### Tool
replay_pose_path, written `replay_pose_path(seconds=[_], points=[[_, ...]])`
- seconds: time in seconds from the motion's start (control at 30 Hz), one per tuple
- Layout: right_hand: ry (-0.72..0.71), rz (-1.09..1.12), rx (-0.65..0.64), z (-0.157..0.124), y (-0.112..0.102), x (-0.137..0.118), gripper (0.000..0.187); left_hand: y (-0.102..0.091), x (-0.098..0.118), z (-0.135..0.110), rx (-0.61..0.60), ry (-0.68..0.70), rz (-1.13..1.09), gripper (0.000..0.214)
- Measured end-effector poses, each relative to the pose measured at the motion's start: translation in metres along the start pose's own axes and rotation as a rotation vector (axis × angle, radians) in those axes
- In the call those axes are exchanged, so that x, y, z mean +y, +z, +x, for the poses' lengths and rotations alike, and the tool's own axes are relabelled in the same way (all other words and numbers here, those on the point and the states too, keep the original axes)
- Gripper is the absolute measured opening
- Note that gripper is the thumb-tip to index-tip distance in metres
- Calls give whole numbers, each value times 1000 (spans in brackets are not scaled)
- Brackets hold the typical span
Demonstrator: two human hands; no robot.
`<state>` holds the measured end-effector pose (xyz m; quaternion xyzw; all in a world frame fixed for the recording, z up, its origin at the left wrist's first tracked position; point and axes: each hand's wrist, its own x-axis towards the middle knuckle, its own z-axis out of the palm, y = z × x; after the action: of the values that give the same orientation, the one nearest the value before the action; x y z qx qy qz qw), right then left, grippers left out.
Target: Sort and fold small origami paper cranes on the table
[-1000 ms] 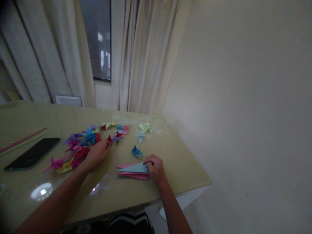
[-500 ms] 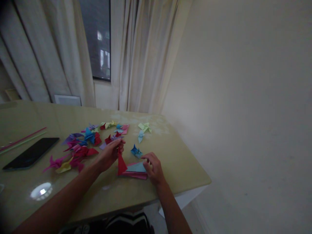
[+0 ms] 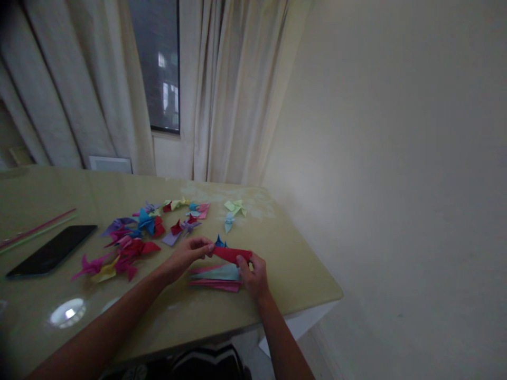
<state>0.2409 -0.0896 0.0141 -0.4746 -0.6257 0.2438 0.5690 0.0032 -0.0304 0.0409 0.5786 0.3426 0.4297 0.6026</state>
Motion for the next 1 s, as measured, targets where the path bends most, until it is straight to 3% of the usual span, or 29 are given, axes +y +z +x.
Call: replay_pose_path(seconds=[0.13,0.33,0.43,0.63,0.83,0.93,1.0], points=[[1,-6,-1,1,1,-2,39,1,2,-1,-59,-17,26,48],[-208,-52,-58,7,-2,-7,13,1,2,-4,-169,-36,66,44],[-247,-49,-92,8,-6,-2,23,-4,4,-4,-228,-49,162,42],[-186,-68,-68,8,-6,4,28,-15,3,-1,-353,39,332,34],[-51,-150,114,10,-5,6,22,-20,3,-4,-331,70,630,27],[-27,-170,145,10,-6,8,23,-23,4,-3,-348,76,709,27],[-24,-179,137,9,-6,8,23,-29,5,-1,-278,126,762,29]])
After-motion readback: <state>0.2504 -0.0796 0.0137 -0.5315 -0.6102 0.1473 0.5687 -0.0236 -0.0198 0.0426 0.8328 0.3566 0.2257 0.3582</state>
